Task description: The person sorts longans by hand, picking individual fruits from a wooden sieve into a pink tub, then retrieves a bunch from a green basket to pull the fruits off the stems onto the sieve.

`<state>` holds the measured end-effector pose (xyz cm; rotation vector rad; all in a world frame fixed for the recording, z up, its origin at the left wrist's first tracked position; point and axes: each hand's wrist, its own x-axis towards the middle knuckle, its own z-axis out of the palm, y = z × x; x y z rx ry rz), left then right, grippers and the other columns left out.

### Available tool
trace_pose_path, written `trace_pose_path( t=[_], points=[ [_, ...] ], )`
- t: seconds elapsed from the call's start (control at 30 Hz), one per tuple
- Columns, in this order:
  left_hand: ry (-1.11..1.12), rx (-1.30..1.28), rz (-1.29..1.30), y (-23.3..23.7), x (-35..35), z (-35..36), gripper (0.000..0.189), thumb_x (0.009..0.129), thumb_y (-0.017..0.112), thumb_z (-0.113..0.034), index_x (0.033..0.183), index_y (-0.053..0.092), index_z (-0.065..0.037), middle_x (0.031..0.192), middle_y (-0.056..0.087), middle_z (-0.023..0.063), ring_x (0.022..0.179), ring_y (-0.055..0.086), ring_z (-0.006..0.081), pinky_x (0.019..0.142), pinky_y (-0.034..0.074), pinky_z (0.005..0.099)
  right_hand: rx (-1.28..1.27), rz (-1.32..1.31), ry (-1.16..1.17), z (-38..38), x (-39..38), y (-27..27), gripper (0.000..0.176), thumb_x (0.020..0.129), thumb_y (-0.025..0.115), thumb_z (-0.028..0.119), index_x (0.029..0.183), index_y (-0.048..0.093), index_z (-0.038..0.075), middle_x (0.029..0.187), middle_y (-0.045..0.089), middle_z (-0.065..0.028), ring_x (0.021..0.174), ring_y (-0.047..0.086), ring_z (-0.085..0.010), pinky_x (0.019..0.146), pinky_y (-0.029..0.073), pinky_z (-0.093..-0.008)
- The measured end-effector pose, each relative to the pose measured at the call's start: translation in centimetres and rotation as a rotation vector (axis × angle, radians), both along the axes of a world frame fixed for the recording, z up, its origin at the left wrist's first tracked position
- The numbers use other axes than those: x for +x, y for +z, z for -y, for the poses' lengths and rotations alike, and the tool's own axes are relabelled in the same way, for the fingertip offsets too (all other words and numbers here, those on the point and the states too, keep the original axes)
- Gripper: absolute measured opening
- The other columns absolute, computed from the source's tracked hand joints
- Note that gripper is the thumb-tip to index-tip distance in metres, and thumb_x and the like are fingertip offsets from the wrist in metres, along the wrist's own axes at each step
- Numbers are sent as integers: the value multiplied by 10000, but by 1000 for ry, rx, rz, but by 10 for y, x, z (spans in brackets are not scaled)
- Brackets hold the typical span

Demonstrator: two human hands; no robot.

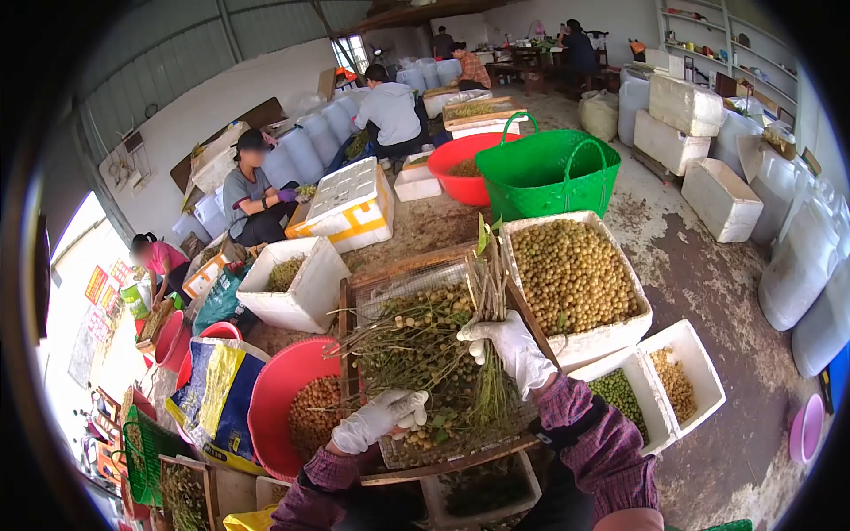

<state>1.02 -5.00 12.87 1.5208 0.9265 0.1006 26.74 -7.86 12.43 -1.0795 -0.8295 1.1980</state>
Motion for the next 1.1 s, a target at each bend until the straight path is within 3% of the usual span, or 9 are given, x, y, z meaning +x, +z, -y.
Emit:
trace_pose_path(
  t=[0.2,0.33,0.5,0.6,0.63,0.73,0.8,0.9,1.1],
  points=[
    [-167,372,-40,-29,-13,-11,296,1006,458,-302,1011,610,-49,764,529,-4,594,437,73,494,382,225,12,-68,-21,3,3,9,111,759,683,34,783,665,-72,574,606,-113,440,549,-194,462,440,-297],
    [85,-233,185,-40,-36,-12,281,1007,453,-243,1052,624,-26,820,512,8,667,463,89,526,375,220,68,-50,-45,8,24,28,115,764,672,16,832,656,-75,631,622,-109,478,554,-171,478,457,-285],
    [176,-662,750,-39,-34,-25,463,998,443,-235,1418,361,-56,1395,429,177,1168,515,257,1027,439,375,185,261,2,18,17,46,271,783,734,56,1030,627,20,831,670,-39,754,613,-120,705,492,-264],
    [287,-755,859,-24,-32,-16,437,1018,371,-185,1382,353,56,1393,430,207,1265,450,319,1069,384,427,123,433,108,19,6,59,261,800,718,38,1045,631,15,898,678,-37,806,606,-113,784,489,-249],
    [332,-700,843,-24,-25,-15,420,1011,350,-133,1377,347,73,1387,432,220,1297,416,333,1078,378,421,162,445,67,18,-2,60,260,806,699,23,1056,631,10,897,676,-38,806,601,-106,780,490,-247],
    [-315,741,11,40,-25,12,427,995,370,-126,1360,356,93,1373,441,235,1294,417,335,1093,366,421,157,419,196,14,-29,66,273,815,658,50,1079,636,-17,908,674,-73,792,588,-112,757,496,-259],
    [-53,60,573,-7,-29,0,420,984,391,-149,1349,400,58,1361,477,170,1284,436,278,1096,362,378,63,755,208,12,-47,60,348,806,685,152,1096,634,-33,946,694,-135,811,638,-178,784,504,-290],
    [57,-263,944,-49,-27,-7,387,978,406,-185,1332,470,-40,1334,520,94,1239,480,211,1070,381,321,182,995,254,8,-72,44,363,771,722,199,1072,651,10,910,698,-166,810,650,-194,755,500,-304],
    [-126,1406,-205,-21,-33,10,270,942,504,-324,1156,612,-199,757,600,61,656,605,210,566,499,347,205,1337,360,2,-103,45,473,753,704,334,1101,657,18,1017,660,-216,961,641,-343,845,504,-389]
  ],
)
